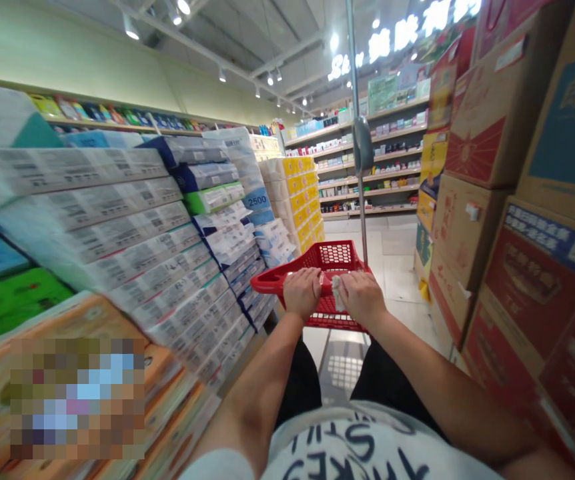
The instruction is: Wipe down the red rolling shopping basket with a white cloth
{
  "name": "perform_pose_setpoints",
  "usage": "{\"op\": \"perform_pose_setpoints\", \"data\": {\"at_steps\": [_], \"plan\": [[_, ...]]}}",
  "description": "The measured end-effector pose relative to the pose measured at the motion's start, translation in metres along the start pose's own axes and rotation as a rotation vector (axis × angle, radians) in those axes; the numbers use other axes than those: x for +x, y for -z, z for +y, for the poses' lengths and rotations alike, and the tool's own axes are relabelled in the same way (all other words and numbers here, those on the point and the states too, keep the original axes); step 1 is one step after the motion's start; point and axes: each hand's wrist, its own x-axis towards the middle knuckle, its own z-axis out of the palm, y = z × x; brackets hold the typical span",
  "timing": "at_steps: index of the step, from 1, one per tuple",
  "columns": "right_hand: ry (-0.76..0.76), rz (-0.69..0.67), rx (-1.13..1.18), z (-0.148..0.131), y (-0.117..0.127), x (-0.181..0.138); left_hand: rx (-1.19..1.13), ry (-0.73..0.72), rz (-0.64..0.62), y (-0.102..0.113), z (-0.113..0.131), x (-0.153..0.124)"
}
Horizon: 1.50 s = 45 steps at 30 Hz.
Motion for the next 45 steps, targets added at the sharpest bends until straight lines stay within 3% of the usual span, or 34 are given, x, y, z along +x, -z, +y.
{"op": "perform_pose_setpoints", "data": {"at_steps": [5, 10, 12, 14, 17, 19, 20, 25, 31, 37, 39, 43, 45], "plan": [[-0.017, -0.16, -0.038, 0.003, 0.007, 0.014, -0.003, -0.036, 0.001, 0.003, -0.004, -0.004], [0.079, 0.107, -0.033, -0.002, -0.005, -0.008, 0.003, -0.027, -0.039, 0.001, -0.008, 0.0], [0.09, 0.135, -0.013, -0.005, -0.006, -0.012, 0.004, -0.028, -0.05, 0.0, -0.01, 0.001], [0.046, 0.028, -0.018, -0.005, -0.001, -0.004, 0.002, -0.034, -0.055, 0.0, -0.011, 0.001], [-0.038, -0.312, -0.026, -0.001, 0.01, 0.019, -0.005, -0.034, -0.048, 0.002, -0.011, 0.0], [-0.063, -0.396, -0.022, 0.002, 0.013, 0.025, -0.009, -0.03, -0.043, 0.003, -0.011, 0.0], [-0.071, -0.362, -0.013, 0.002, 0.012, 0.023, -0.01, -0.028, -0.043, 0.003, -0.01, 0.0], [-0.038, 0.058, 0.068, -0.006, 0.0, -0.01, -0.012, -0.038, -0.053, 0.004, -0.01, 0.0], [-0.005, -0.041, 0.1, 0.01, 0.0, 0.003, -0.004, -0.03, -0.046, 0.004, -0.009, 0.001], [-0.01, 0.078, 0.053, 0.008, -0.005, -0.008, 0.004, -0.018, -0.032, -0.002, -0.006, 0.003], [-0.058, -0.013, 0.011, 0.0, -0.004, -0.001, 0.008, -0.001, -0.021, -0.004, -0.004, 0.004], [-0.238, -0.41, -0.005, -0.014, 0.002, 0.033, 0.007, 0.014, -0.012, -0.007, 0.001, 0.007], [-0.267, -0.429, -0.011, -0.017, 0.002, 0.037, 0.007, 0.023, -0.014, -0.009, 0.003, 0.008]]}}
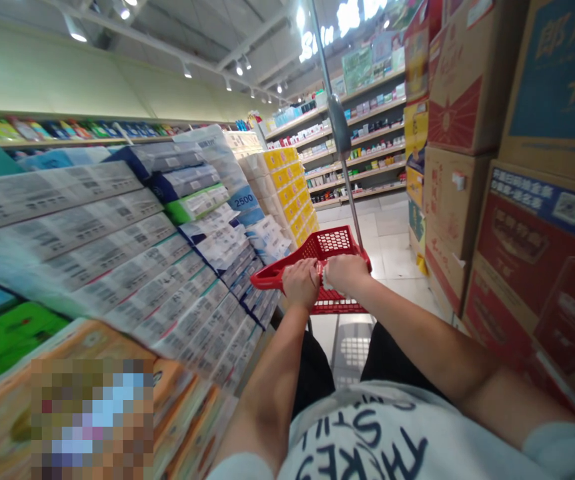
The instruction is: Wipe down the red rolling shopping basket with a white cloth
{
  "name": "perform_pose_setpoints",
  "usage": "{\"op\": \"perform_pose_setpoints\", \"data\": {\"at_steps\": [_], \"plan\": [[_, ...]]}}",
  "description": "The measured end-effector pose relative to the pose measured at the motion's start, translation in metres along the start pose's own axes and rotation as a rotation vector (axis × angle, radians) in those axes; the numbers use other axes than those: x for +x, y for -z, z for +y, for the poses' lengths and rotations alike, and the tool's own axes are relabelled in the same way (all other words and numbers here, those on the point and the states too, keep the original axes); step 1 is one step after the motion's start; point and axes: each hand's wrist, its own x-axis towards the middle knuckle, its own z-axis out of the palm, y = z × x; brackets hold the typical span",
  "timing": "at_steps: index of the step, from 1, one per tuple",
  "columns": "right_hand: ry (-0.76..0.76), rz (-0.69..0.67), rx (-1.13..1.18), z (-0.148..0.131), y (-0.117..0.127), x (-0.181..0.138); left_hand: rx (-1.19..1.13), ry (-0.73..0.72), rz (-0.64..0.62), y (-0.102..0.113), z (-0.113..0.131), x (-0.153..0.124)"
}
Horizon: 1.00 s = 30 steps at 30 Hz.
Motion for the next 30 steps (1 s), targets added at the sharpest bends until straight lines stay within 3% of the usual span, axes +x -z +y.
{"op": "perform_pose_setpoints", "data": {"at_steps": [6, 8, 13, 15, 17, 19, 21, 27, 30], "plan": [[0.274, 0.426, -0.039, 0.015, -0.025, -0.042, -0.001, -0.018, 0.005, 0.0, 0.0, -0.005], [0.315, 0.416, -0.046, 0.019, -0.021, -0.043, 0.002, -0.011, 0.011, 0.001, 0.0, -0.006], [0.115, 0.066, -0.079, 0.02, 0.005, -0.008, -0.004, 0.001, 0.0, 0.002, 0.004, -0.005], [0.078, 0.115, -0.048, 0.021, 0.001, -0.005, -0.002, 0.0, -0.007, 0.002, 0.005, -0.004], [0.107, 0.32, 0.008, 0.023, -0.013, -0.016, 0.003, -0.003, -0.005, 0.002, 0.004, -0.003], [0.253, 0.526, 0.076, 0.026, -0.031, -0.031, 0.009, -0.005, 0.005, 0.001, 0.003, -0.003], [0.35, 0.613, 0.099, 0.027, -0.04, -0.038, 0.01, -0.006, 0.016, 0.0, 0.002, -0.003], [0.097, 0.323, 0.026, 0.02, -0.021, -0.009, -0.01, 0.005, 0.015, -0.002, 0.006, -0.001], [0.157, 0.392, 0.039, 0.025, -0.026, -0.013, -0.019, 0.007, -0.002, -0.001, 0.009, 0.001]]}}
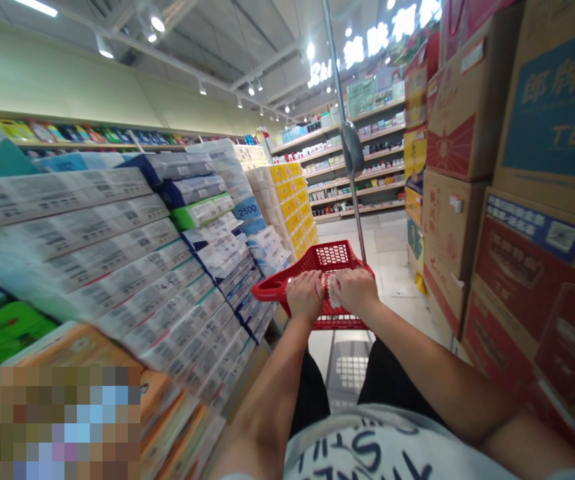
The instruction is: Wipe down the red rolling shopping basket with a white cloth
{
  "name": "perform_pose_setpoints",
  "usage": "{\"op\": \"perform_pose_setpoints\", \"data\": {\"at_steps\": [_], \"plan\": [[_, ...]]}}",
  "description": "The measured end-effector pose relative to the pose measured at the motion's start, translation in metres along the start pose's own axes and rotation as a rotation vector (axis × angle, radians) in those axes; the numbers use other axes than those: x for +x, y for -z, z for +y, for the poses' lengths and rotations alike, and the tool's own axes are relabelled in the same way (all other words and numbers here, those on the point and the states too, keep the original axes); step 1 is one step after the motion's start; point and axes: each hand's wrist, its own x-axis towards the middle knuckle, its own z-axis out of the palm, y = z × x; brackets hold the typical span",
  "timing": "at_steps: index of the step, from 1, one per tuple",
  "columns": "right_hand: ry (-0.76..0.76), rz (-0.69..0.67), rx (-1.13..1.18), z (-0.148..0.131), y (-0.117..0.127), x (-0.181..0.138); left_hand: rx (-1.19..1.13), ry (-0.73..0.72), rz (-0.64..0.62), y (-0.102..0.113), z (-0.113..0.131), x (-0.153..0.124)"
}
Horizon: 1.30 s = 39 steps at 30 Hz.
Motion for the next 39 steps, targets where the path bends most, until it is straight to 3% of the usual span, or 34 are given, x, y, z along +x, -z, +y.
{"op": "perform_pose_setpoints", "data": {"at_steps": [3, 5, 9, 11, 13, 17, 19, 25, 30, 32, 37, 39], "plan": [[0.197, 0.164, 0.06, 0.007, -0.004, -0.022, 0.004, -0.002, -0.003, 0.0, 0.001, -0.001], [0.224, 0.181, 0.065, 0.01, -0.002, -0.026, 0.009, -0.002, 0.005, 0.0, 0.0, -0.001], [0.017, -0.03, 0.0, 0.008, 0.011, 0.001, 0.013, -0.002, 0.008, -0.001, 0.001, -0.001], [-0.038, -0.072, -0.033, 0.008, 0.013, 0.009, 0.015, -0.001, -0.001, -0.001, 0.002, -0.001], [0.005, 0.014, -0.026, 0.011, 0.009, 0.004, 0.019, 0.001, -0.011, 0.0, 0.003, -0.001], [0.272, 0.333, 0.071, 0.021, -0.005, -0.026, 0.033, 0.011, -0.024, 0.001, 0.004, -0.002], [0.291, 0.362, 0.079, 0.022, -0.006, -0.029, 0.035, 0.014, -0.024, 0.0, 0.004, -0.002], [0.017, 0.131, -0.065, 0.009, 0.001, 0.004, 0.04, 0.025, -0.008, -0.002, 0.006, 0.001], [0.289, 0.306, 0.014, 0.013, -0.012, -0.019, 0.049, 0.017, 0.007, -0.001, 0.006, 0.0], [0.304, 0.313, 0.03, 0.014, -0.012, -0.024, 0.053, 0.016, 0.008, 0.0, 0.007, -0.001], [-0.02, -0.006, -0.084, 0.007, 0.007, 0.004, 0.055, 0.016, 0.008, 0.002, 0.015, -0.002], [-0.064, -0.08, -0.118, 0.004, 0.012, 0.011, 0.05, 0.022, 0.014, 0.002, 0.018, -0.003]]}}
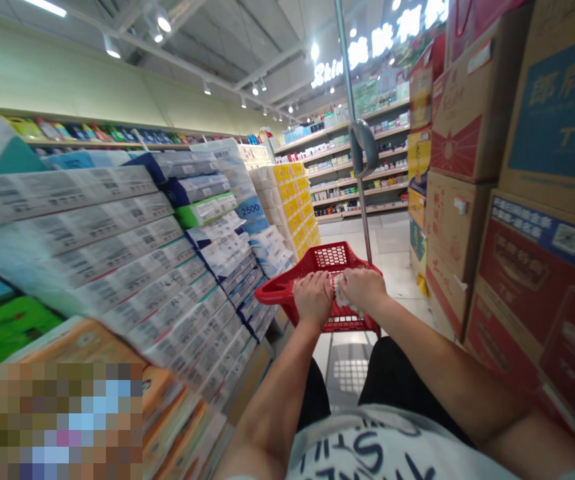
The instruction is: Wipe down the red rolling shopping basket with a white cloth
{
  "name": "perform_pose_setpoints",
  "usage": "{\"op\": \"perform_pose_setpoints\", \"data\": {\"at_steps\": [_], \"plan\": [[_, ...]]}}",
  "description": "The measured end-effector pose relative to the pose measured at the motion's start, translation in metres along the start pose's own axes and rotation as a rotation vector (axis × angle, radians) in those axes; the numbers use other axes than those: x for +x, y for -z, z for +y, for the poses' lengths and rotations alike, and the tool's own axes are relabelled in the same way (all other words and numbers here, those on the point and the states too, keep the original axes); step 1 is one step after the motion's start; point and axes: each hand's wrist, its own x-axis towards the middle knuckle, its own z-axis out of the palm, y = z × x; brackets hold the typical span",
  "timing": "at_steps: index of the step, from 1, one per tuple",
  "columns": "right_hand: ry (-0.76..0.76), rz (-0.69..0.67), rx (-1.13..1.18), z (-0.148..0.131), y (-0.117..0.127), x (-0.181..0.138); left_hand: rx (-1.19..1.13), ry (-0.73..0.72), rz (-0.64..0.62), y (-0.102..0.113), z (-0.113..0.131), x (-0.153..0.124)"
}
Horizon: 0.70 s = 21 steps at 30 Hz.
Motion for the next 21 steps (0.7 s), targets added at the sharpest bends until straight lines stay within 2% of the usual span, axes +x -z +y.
{"op": "perform_pose_setpoints", "data": {"at_steps": [2, 5, 7, 11, 13, 16, 19, 21], "plan": [[0.032, 0.028, -0.008, 0.0, 0.0, -0.004, -0.005, 0.005, 0.004, 0.0, 0.002, -0.001], [0.169, 0.162, 0.021, 0.002, -0.005, -0.019, -0.008, 0.016, 0.006, 0.0, 0.002, -0.002], [0.222, 0.197, 0.04, 0.005, -0.006, -0.022, -0.006, 0.014, 0.005, 0.0, 0.0, -0.003], [0.095, 0.041, 0.027, 0.009, 0.002, -0.007, -0.002, -0.014, 0.007, -0.001, -0.002, -0.003], [0.048, 0.005, 0.011, 0.012, 0.004, -0.001, 0.0, -0.02, 0.009, -0.002, -0.002, -0.002], [0.071, 0.149, 0.02, 0.018, -0.002, -0.012, -0.002, -0.014, 0.005, -0.005, -0.003, 0.0], [0.189, 0.342, 0.08, 0.024, -0.011, -0.033, -0.004, 0.005, -0.005, -0.005, -0.004, 0.001], [0.246, 0.38, 0.111, 0.028, -0.013, -0.038, -0.007, 0.011, -0.012, -0.004, -0.005, 0.001]]}}
